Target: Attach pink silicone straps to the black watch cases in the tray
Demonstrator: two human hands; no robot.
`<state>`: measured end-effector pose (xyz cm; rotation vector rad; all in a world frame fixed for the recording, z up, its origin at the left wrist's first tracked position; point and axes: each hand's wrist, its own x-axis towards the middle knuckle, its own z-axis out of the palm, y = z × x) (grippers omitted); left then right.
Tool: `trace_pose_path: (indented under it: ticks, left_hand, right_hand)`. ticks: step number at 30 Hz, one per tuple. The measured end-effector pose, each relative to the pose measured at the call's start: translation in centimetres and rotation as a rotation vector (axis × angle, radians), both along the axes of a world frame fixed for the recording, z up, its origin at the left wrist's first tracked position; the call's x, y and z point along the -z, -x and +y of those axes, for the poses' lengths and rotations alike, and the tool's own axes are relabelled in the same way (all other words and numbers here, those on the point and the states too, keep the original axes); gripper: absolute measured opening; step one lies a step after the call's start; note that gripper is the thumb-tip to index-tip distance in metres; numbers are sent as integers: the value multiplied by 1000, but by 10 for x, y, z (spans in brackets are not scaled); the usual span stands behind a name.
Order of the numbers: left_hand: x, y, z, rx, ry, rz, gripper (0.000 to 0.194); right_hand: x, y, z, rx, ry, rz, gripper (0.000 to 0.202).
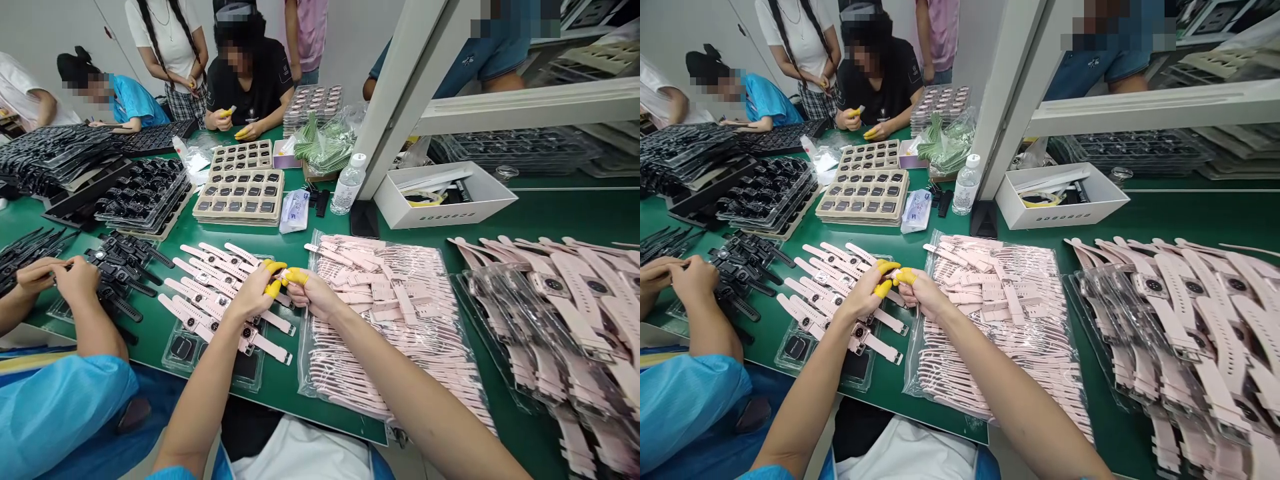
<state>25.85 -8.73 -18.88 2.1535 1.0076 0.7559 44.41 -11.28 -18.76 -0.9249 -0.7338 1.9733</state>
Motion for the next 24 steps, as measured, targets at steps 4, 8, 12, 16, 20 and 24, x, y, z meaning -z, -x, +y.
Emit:
trace_pose_path:
  ticks: [4,8,12,16,20,24]
  left_hand:
    - [1,-8,1,-103,127,-251,30]
    - [-1,-13,5,-228,213,-541,33]
    - [-8,4,20,-527,296,-879,47]
    - [-10,19,31,-767,254,-985,45]
    - [0,1,18,-449,341,-590,35]
    - [9,-16,4,-138,91,-197,45]
  right_hand:
    - [-4,0,0,44,-105,5,43]
    - [-6,-1,-2,-81,-37,9,44]
    - [-7,-6,-1,-231,32,-59,38]
    - [-5,-8,3,-49,-108,-231,35]
    - [-6,-2,2,94,-227,-175,34]
    - [-7,2,-3,-32,-203,-88,30]
